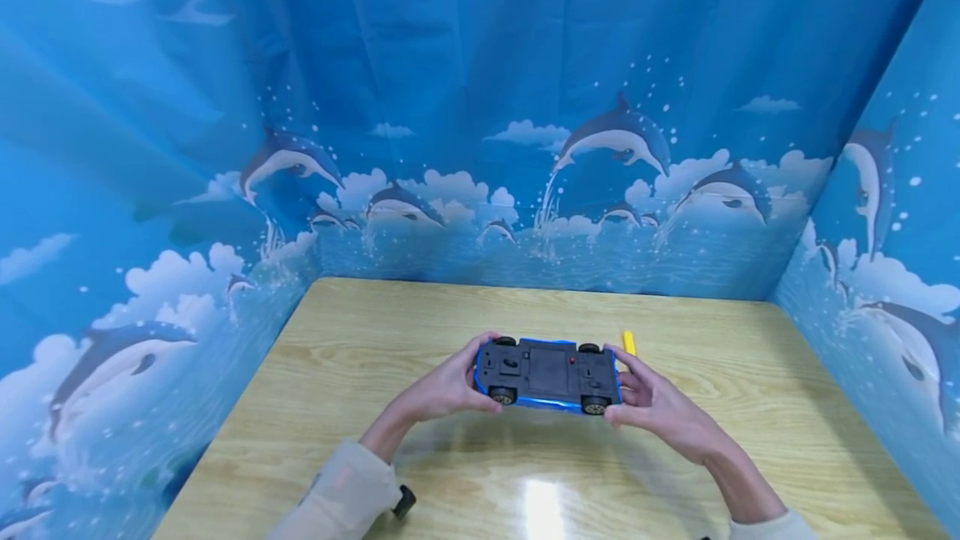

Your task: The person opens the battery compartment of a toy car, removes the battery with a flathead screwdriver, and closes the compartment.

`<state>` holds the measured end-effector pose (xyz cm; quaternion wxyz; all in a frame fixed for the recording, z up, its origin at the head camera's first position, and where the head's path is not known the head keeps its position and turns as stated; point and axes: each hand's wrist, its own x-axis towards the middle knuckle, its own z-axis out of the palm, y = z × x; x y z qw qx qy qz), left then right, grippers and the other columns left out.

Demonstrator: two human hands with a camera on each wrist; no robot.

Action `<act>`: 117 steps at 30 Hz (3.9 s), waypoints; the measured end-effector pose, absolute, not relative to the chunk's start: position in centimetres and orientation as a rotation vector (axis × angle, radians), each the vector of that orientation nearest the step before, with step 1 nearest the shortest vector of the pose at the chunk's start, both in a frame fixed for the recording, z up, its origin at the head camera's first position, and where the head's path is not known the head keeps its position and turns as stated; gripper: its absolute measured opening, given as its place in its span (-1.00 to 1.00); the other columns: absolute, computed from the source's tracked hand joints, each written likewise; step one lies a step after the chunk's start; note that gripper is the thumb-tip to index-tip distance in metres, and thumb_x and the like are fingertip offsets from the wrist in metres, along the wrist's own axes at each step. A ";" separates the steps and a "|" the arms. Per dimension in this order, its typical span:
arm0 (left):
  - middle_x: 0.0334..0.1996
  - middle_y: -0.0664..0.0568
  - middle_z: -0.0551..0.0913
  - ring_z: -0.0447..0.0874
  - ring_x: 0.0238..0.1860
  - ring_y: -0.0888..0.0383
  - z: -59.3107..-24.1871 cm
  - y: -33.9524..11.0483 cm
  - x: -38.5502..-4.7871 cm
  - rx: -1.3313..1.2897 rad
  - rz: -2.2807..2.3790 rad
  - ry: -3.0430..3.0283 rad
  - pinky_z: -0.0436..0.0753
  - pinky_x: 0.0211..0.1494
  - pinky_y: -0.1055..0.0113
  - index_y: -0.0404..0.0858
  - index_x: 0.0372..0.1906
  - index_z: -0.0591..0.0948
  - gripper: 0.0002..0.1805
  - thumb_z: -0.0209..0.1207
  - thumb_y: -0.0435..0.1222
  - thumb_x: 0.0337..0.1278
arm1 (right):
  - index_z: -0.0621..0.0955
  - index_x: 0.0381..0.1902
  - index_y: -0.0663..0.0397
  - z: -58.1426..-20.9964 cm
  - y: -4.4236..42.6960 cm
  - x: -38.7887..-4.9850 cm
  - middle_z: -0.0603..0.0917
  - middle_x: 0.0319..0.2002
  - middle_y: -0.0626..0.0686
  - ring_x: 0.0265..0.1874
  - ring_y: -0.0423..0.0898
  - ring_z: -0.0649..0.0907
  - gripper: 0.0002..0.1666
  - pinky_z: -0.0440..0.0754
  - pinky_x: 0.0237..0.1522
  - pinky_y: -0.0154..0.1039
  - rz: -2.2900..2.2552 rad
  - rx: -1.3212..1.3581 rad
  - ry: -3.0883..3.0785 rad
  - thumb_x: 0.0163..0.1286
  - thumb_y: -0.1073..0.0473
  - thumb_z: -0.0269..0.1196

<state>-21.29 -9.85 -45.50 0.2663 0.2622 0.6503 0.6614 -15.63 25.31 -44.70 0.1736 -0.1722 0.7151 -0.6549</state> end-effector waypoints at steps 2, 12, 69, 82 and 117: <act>0.32 -0.25 0.36 0.65 0.13 -0.14 -45.5 -9.8 -21.3 0.701 1.790 1.750 0.77 0.13 0.01 -0.08 0.57 0.14 0.07 0.36 -0.67 -0.02 | -0.13 0.67 0.18 -44.5 25.3 -15.6 0.53 0.24 0.35 0.12 -0.03 0.63 0.09 0.75 0.00 -0.17 -1.830 -0.450 2.070 0.44 0.32 0.29; 0.34 -0.24 0.35 0.63 0.16 -0.14 -45.5 -9.7 -21.3 0.724 1.795 1.731 0.75 0.16 0.01 -0.10 0.57 0.14 0.08 0.37 -0.68 -0.03 | 0.05 0.66 0.12 -43.8 25.1 -15.6 0.33 0.44 0.43 0.38 0.32 0.41 -0.02 0.62 0.18 -0.31 -1.713 -0.301 2.357 0.49 0.12 0.31; 0.43 -0.26 0.29 0.62 0.22 -0.09 -45.5 -9.2 -21.0 0.783 1.719 1.724 0.72 0.23 0.12 -0.14 0.57 0.10 0.03 0.33 -0.68 0.07 | 0.70 0.21 -0.07 -41.5 17.9 -19.4 0.66 0.18 0.08 0.16 0.09 0.63 -0.65 0.68 0.14 0.15 -1.052 -1.074 2.734 0.51 0.13 0.28; 0.42 -0.28 0.30 0.63 0.22 -0.11 -45.9 -9.3 -21.0 0.804 1.741 1.717 0.70 0.25 0.10 -0.17 0.56 0.11 0.03 0.33 -0.70 0.03 | 0.72 0.10 -0.10 -41.5 17.8 -19.7 0.68 0.11 0.00 0.11 0.02 0.65 -0.73 0.71 0.11 0.08 -1.035 -1.094 2.729 0.48 0.12 0.31; 0.35 -0.19 0.40 0.69 0.12 -0.02 -46.2 -8.7 -20.7 0.806 1.655 1.767 0.74 0.19 0.12 -0.11 0.53 0.18 0.00 0.36 -0.67 0.02 | 0.62 -0.14 -0.11 -42.5 17.6 -19.7 0.57 0.06 -0.01 -0.01 -0.03 0.56 -0.80 0.65 0.02 -0.11 -1.090 -0.955 2.619 0.29 0.21 0.34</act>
